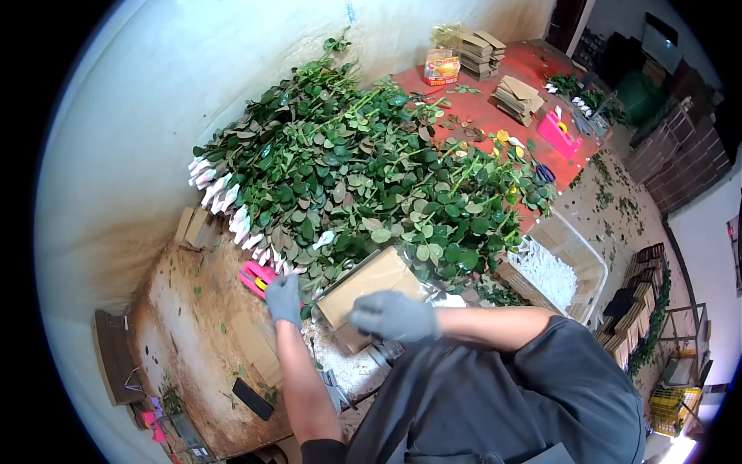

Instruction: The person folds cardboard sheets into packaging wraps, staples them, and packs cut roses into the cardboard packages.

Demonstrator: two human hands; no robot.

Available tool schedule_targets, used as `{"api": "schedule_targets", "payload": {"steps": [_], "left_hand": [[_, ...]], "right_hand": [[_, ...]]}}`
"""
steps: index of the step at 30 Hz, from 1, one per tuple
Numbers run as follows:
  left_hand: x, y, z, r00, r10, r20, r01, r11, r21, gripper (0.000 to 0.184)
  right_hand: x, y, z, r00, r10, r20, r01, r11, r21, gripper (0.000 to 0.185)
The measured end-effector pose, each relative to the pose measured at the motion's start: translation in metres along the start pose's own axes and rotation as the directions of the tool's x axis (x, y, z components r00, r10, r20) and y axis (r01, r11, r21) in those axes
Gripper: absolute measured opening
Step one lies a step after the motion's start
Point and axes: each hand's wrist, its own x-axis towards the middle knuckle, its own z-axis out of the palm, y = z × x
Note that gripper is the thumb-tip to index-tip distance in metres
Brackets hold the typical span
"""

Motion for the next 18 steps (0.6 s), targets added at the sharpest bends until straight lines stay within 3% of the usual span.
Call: {"api": "schedule_targets", "payload": {"steps": [2,4,6,8,9,10,11,12,13,14,15,16,17,18], "left_hand": [[-0.007,0.049,0.019,0.970,0.080,0.230,-0.063,0.995,-0.080,0.026],[-0.011,0.092,0.047,0.873,-0.082,0.481,0.099,0.995,-0.011,0.025],[-0.001,0.098,0.090,0.774,-0.012,0.633,-0.084,0.989,0.121,0.023],[0.007,0.097,0.134,0.666,-0.075,0.742,-0.068,0.985,0.160,0.023],[0.006,0.107,0.150,0.673,-0.039,0.739,-0.254,0.926,0.281,0.021],[0.024,0.091,0.169,0.667,-0.046,0.744,-0.262,0.920,0.292,0.021],[0.054,0.056,0.196,0.477,0.181,0.860,-0.635,0.747,0.194,0.023],[0.068,0.038,0.214,0.189,0.318,0.929,-0.890,0.455,0.025,0.026],[0.058,0.045,0.212,0.219,0.176,0.960,-0.938,0.311,0.157,0.035],[0.049,0.051,0.206,0.196,0.153,0.969,-0.942,0.304,0.142,0.035],[0.038,0.062,0.198,0.271,0.097,0.958,-0.824,0.538,0.178,0.041],[0.048,0.055,0.203,0.260,0.056,0.964,-0.824,0.533,0.191,0.047],[0.058,0.049,0.209,0.248,0.014,0.969,-0.825,0.528,0.204,0.053],[0.050,0.068,0.205,0.209,0.021,0.978,-0.904,0.386,0.184,0.057]], "right_hand": [[-0.002,-0.013,-0.044,0.930,0.366,0.025,-0.361,0.901,0.239,0.042],[-0.006,-0.023,-0.082,0.899,0.434,-0.054,-0.383,0.840,0.384,0.046],[-0.010,-0.021,-0.107,0.888,0.450,-0.091,-0.371,0.821,0.435,0.044],[-0.012,-0.016,-0.118,0.879,0.461,-0.122,-0.364,0.814,0.452,0.043],[-0.014,-0.011,-0.120,0.864,0.490,-0.114,-0.379,0.783,0.494,0.043],[-0.015,-0.005,-0.122,0.849,0.517,-0.109,-0.387,0.750,0.536,0.043],[-0.019,0.015,-0.116,0.868,0.466,-0.174,-0.350,0.821,0.452,0.042],[-0.026,0.018,-0.117,0.861,0.472,-0.188,-0.344,0.814,0.468,0.042],[-0.036,0.021,-0.117,0.846,0.493,-0.204,-0.378,0.823,0.424,0.040],[-0.048,0.024,-0.115,0.826,0.518,-0.220,-0.416,0.825,0.383,0.038],[-0.060,0.016,-0.111,0.791,0.584,-0.181,-0.436,0.746,0.503,0.035],[-0.074,0.009,-0.114,0.726,0.688,-0.025,-0.575,0.626,0.526,0.034],[-0.089,0.025,-0.099,0.764,0.641,-0.069,-0.510,0.666,0.544,0.035],[-0.104,0.042,-0.079,0.798,0.592,-0.113,-0.443,0.703,0.557,0.036]]}}
